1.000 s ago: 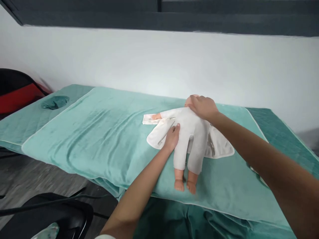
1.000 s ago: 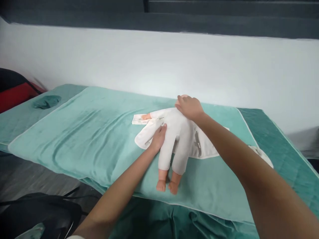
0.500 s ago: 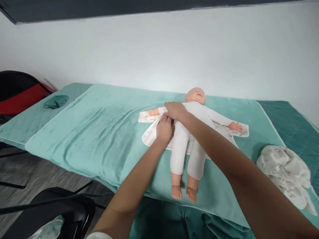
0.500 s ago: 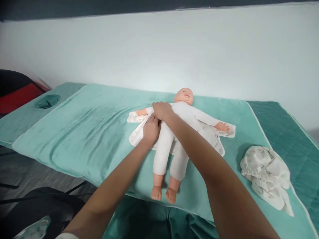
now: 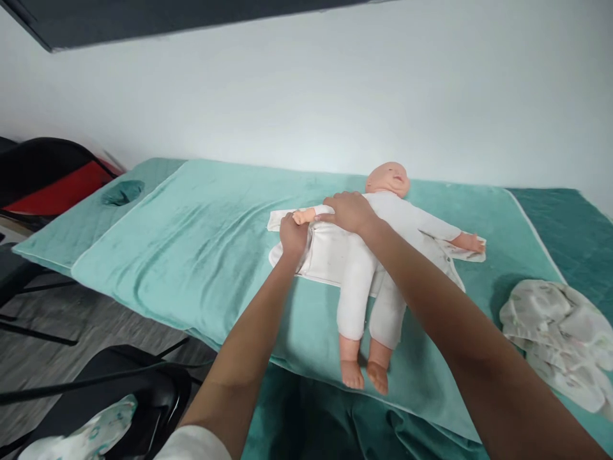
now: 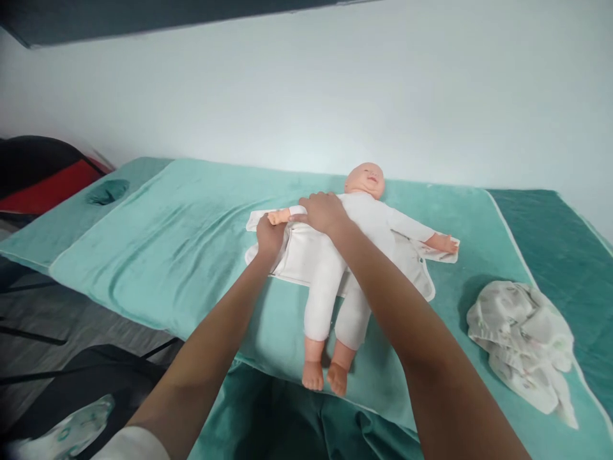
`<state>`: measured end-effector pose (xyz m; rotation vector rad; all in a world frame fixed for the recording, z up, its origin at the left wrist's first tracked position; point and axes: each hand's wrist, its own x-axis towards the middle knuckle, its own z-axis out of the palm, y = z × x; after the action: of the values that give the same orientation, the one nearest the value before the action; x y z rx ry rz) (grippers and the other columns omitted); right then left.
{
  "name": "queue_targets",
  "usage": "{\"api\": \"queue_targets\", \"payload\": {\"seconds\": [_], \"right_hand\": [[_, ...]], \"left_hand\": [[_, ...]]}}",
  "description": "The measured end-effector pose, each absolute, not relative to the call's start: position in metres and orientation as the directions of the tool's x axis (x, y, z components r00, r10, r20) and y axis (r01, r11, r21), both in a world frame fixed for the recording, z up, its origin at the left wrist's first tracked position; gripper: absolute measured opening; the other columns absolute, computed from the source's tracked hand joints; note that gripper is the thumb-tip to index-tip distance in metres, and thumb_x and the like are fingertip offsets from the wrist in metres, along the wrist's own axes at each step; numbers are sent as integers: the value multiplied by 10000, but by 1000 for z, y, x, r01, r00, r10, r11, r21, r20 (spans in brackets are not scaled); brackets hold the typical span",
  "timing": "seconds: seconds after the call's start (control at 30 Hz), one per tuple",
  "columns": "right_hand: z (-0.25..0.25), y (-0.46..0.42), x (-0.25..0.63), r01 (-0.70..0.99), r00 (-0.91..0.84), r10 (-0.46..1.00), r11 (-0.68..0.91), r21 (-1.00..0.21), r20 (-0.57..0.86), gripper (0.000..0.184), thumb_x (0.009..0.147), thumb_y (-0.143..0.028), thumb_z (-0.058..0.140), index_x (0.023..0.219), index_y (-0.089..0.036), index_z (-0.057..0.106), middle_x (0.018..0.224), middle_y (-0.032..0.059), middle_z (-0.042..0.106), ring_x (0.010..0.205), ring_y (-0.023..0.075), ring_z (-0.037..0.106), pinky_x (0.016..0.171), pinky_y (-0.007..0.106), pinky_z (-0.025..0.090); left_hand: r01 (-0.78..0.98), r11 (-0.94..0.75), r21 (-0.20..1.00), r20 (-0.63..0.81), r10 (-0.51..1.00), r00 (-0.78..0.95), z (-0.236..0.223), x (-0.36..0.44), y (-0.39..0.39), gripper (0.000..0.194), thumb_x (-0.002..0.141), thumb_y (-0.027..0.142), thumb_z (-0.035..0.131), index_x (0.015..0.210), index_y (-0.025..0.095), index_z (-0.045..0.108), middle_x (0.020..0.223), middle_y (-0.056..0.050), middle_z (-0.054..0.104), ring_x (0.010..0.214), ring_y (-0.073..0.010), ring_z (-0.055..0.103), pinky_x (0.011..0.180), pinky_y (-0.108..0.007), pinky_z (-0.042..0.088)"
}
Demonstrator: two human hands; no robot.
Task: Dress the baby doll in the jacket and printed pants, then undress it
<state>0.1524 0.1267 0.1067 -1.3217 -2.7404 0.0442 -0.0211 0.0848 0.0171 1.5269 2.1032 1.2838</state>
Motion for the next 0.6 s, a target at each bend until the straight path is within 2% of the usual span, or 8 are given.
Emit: {"api": "queue_targets", "payload": {"seconds": [0.07, 0.13, 0.27, 0.37, 0.47, 0.6], "right_hand": [[107, 125, 152, 776, -624, 778, 628, -64, 71, 643, 982, -699, 295, 1122, -212, 690, 1091, 138, 713, 1040, 306, 615, 881, 417, 377], [108, 123, 153, 779, -622, 780, 625, -53, 67, 646, 980, -700, 301, 1107, -211, 704, 1071, 137, 717, 1027, 308, 618, 873, 418, 373], [108, 121, 153, 791, -610, 791, 611, -18, 47, 660, 969, -712, 319, 1079, -203, 724, 1029, 146, 725, 1013, 317, 622, 861, 422, 370], [106, 121, 152, 801, -599, 800, 599, 17, 24, 567, 971, -656, 407, 1052, -200, 734, 1024, 143, 728, 1013, 318, 623, 871, 428, 372], [102, 121, 148, 810, -585, 811, 583, 59, 22, 496, 969, -599, 473, 1061, -190, 737, 1051, 147, 725, 1045, 328, 617, 895, 441, 377], [98, 121, 140, 832, -553, 832, 549, 82, 32, 529, 998, -582, 412, 1106, -174, 732, 1093, 163, 716, 1093, 344, 608, 929, 466, 381]], "left_hand": [[466, -10, 885, 254, 848, -465, 16, -24, 84, 133, 796, 205, 623, 912, 195, 685, 991, -57, 727, 937, -205, 652, 848, -326, 505], [265, -73, 962, 200, 846, -495, 15, -28, 83, 156, 730, 165, 634, 869, 186, 702, 920, -36, 733, 872, -175, 652, 818, -297, 502], [80, -79, 994, 109, 836, -538, 14, -36, 84, 182, 649, 141, 653, 812, 170, 729, 824, -15, 726, 786, -150, 641, 767, -272, 493], [-5, -77, 997, 61, 813, -578, 13, -39, 87, 176, 621, 170, 706, 796, 168, 726, 804, -3, 716, 757, -141, 630, 745, -263, 490], [-10, -86, 996, 62, 789, -611, 14, -36, 85, 134, 645, 199, 726, 774, 168, 703, 784, 5, 696, 737, -131, 616, 731, -255, 486], [220, -130, 967, 235, 790, -566, 17, -22, 76, 66, 746, 226, 695, 794, 182, 682, 759, 16, 664, 716, -118, 584, 702, -242, 460]]}}
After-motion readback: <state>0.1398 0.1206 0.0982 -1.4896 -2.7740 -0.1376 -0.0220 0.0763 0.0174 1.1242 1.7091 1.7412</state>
